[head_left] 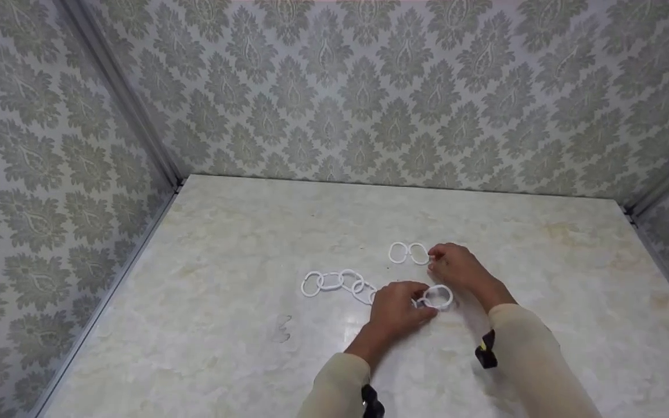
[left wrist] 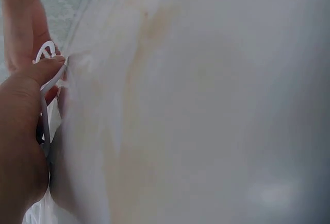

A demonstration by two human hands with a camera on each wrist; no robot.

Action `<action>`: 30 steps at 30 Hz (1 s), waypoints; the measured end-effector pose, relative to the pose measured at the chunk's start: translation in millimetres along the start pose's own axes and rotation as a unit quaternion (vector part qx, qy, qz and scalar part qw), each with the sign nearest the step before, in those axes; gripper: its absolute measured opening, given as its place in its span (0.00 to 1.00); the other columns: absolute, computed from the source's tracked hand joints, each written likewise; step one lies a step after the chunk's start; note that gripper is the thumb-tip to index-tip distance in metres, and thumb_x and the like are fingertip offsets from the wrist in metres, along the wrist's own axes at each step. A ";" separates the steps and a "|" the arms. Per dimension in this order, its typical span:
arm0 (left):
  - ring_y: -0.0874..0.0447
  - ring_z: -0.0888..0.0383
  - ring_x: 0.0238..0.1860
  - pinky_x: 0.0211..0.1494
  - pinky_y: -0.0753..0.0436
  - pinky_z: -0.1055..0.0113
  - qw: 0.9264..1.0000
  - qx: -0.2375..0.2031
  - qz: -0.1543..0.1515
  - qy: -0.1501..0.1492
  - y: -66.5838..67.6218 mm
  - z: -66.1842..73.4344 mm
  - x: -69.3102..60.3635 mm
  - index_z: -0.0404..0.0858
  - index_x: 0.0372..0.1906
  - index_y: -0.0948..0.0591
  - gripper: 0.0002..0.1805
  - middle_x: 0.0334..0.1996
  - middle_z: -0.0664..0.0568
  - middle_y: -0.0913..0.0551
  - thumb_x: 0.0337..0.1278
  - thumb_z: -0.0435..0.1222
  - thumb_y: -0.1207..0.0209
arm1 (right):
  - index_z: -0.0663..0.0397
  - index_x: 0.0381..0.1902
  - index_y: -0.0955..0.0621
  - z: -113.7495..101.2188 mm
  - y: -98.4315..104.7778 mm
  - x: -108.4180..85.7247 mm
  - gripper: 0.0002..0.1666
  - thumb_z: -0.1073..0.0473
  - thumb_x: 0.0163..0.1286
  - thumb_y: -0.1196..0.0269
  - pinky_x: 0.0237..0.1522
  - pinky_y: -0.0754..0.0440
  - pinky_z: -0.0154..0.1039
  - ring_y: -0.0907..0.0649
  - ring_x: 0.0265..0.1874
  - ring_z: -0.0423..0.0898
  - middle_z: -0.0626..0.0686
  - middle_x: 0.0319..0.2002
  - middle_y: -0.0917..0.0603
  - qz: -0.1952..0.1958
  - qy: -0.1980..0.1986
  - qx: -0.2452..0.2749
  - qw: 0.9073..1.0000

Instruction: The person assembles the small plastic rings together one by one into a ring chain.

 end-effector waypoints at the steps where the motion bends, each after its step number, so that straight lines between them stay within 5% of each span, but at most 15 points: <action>1: 0.21 0.71 0.33 0.33 0.27 0.73 1.000 0.000 0.001 -0.002 0.2 0.3 0.0 0.56 0.44 0.12 0.15 0.30 0.67 0.15 0.50 0.51 0.27 | 0.67 0.61 0.23 -2.6 -1.1 1.9 0.23 0.60 0.72 0.41 0.61 0.24 0.59 0.20 0.55 0.63 0.68 0.54 0.20 -0.007 0.002 -0.010 1.000; 7: 0.20 0.72 0.33 0.34 0.26 0.75 1.000 -0.007 0.000 -0.008 -1.4 0.7 -0.2 0.55 0.46 0.11 0.17 0.32 0.66 0.13 0.49 0.51 0.27 | 0.62 0.74 0.35 -3.6 -6.0 8.8 0.36 0.50 0.77 0.42 0.68 0.30 0.63 0.26 0.65 0.67 0.69 0.65 0.31 -0.041 -0.028 -0.049 0.998; 14: 0.19 0.71 0.34 0.35 0.26 0.76 1.000 -0.004 0.002 -0.015 0.5 1.0 -0.1 0.56 0.44 0.11 0.15 0.33 0.67 0.12 0.50 0.51 0.27 | 0.53 0.79 0.40 -1.4 -10.3 13.5 0.43 0.45 0.74 0.38 0.68 0.31 0.65 0.26 0.65 0.66 0.67 0.66 0.34 -0.066 -0.034 -0.062 0.995; 30: 0.17 0.72 0.36 0.36 0.24 0.76 1.000 0.013 0.005 -0.005 2.5 1.4 -2.1 0.59 0.45 0.10 0.17 0.36 0.68 0.11 0.47 0.52 0.26 | 0.44 0.74 0.34 0.1 -13.9 20.6 0.35 0.47 0.74 0.38 0.60 0.25 0.63 0.21 0.56 0.62 0.65 0.60 0.31 -0.099 -0.035 -0.102 0.989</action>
Point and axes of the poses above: each hand's wrist, its own x-axis towards the middle knuckle, its own y-axis out of the back of the hand, z = x × y, the point moved 9 cm from there along x, towards the middle knuckle
